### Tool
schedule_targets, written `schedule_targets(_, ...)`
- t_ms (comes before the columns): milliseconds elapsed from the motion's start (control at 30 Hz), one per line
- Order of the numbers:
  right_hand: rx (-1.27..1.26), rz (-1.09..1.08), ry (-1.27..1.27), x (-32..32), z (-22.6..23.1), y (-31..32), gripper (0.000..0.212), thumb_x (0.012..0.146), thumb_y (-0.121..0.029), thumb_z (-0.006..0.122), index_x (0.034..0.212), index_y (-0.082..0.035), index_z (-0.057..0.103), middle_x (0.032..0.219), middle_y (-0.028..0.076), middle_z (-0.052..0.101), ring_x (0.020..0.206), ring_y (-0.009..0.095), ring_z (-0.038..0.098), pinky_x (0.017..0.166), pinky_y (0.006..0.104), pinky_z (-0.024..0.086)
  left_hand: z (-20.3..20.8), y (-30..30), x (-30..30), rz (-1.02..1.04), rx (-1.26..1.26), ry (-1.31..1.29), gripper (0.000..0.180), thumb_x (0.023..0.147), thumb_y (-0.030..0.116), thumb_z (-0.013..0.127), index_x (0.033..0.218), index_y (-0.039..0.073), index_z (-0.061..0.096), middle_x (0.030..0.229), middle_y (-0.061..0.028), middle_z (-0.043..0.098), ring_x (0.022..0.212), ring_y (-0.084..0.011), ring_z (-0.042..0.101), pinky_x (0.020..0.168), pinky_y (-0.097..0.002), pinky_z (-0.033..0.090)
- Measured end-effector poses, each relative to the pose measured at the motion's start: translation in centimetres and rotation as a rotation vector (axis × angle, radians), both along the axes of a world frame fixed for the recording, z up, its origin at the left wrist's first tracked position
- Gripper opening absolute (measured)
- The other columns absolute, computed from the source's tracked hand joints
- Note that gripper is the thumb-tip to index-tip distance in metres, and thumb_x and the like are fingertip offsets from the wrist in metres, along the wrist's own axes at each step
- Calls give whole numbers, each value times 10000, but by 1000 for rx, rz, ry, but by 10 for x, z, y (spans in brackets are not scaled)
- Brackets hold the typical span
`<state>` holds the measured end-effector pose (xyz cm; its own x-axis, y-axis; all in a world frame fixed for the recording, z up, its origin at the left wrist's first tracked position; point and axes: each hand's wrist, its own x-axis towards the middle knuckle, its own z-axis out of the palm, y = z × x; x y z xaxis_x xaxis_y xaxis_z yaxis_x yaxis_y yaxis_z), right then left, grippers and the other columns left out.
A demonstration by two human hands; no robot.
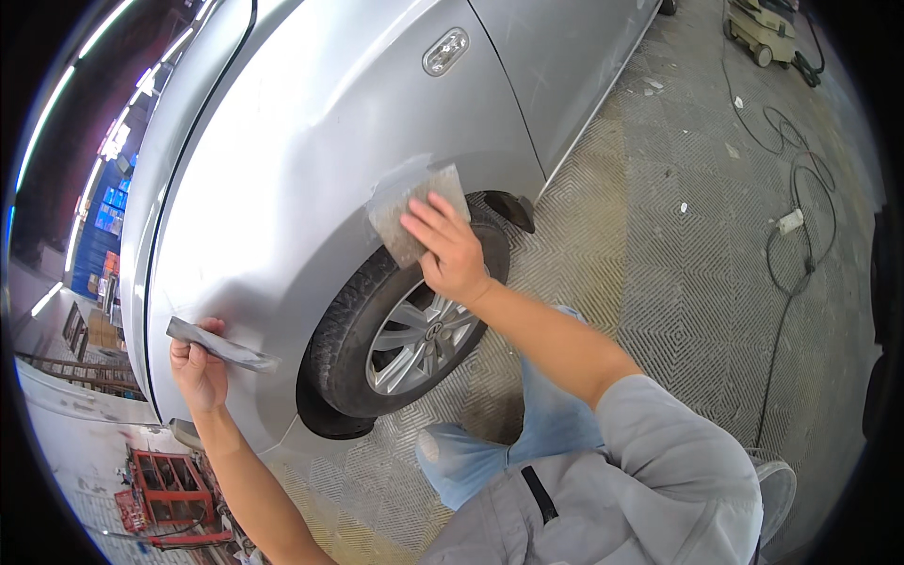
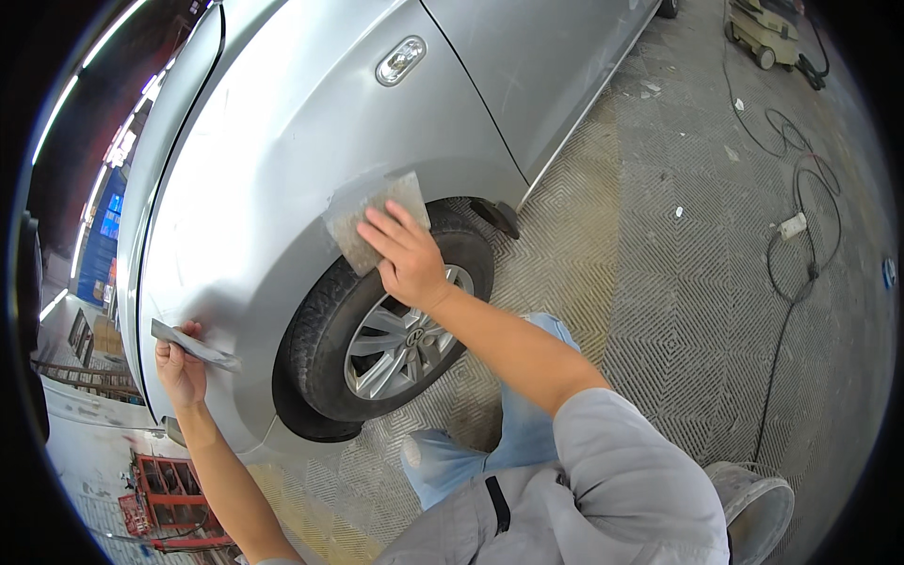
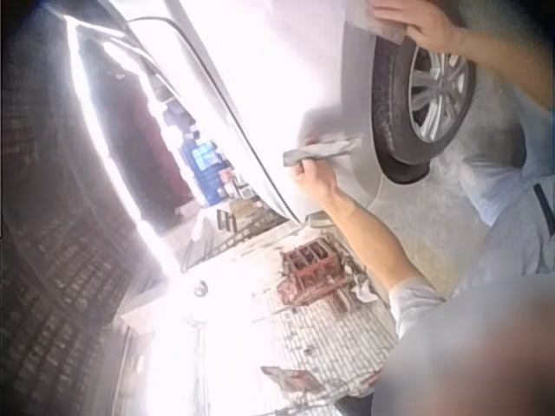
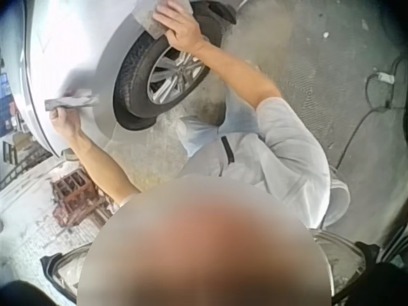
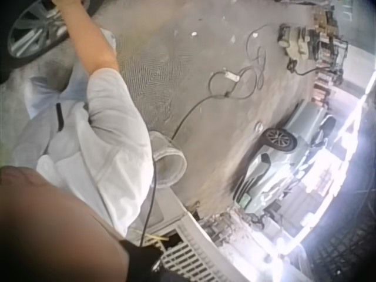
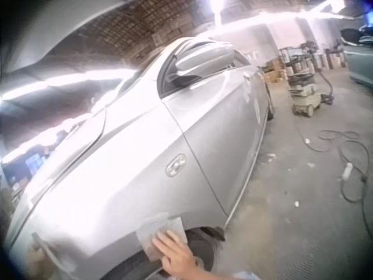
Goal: The person sands the exterior of a silver car using two sanding blocks. They work on the driver's side door, front fender, and hood, moving between panels and applying consistent pressure to smooth the surface.
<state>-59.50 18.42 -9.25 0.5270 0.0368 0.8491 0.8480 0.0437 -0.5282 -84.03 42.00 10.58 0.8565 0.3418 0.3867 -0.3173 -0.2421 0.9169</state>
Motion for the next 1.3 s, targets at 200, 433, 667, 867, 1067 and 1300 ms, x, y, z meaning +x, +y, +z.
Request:
schedule_targets(200, 68, -9, 22, -5, -11, -20, 493, 631, 51, 521, 1097, -77, 622, 1187, 91, 578, 1150, 336, 497, 912, 383, 447, -1, 2, -1, 5, 13, -10, 320, 791, 194, 700, 1029, 16, 583, 1045, -166, 620, 983, -245, 594, 893, -346, 459)
schedule_targets(433, 45, 9, -40, 6, -25, 2, 526, 629, 54, 519, 1130, -80, 605, 1231, 91, 547, 1171, 332, 477, 939, 385, 428, 1, -1, 0, -20, 21, -7, 310, 813, 190, 675, 1051, 18, 575, 1054, -164, 618, 999, -250, 587, 906, -351, 444)
schedule_targets(667, 299, 418, 701, -9, -43, -45, 312, 822, 11, 487, 1116, -44, 576, 1154, 90, 578, 1074, 265, 548, 925, 374, 452, -2, -10, 6, 2, -11, -24, 256, 872, 107, 579, 1097, -11, 545, 1074, -134, 614, 1031, -229, 563, 947, -365, 408)
schedule_targets(867, 563, 1166, 1109, -5, -7, -91, 180, 933, -121, 486, 1089, -65, 556, 1085, 36, 594, 1006, 174, 565, 857, 395, 494, -86, -123, 32, 274, -202, -92, 261, 881, 64, 550, 1136, 14, 522, 1002, -97, 629, 846, -183, 641, 655, -321, 581)
schedule_targets(1067, 72, 999, 670, -12, 15, -97, 167, 893, -173, 569, 978, -36, 616, 856, 8, 628, 740, 141, 566, 665, 274, 462, -154, -191, 76, 228, -419, -59, 155, 838, 46, 624, 981, -7, 595, 895, -82, 637, 695, -134, 618, 541, -266, 562)
schedule_targets(1300, -574, 462, 8, -9, 39, -128, 223, 836, -143, 586, 1041, -69, 631, 783, 81, 625, 657, 206, 595, 633, 258, 472, -146, -183, 72, 240, -547, -187, 186, 859, 48, 592, 1035, -6, 574, 929, -102, 636, 698, -161, 634, 526, -270, 567)
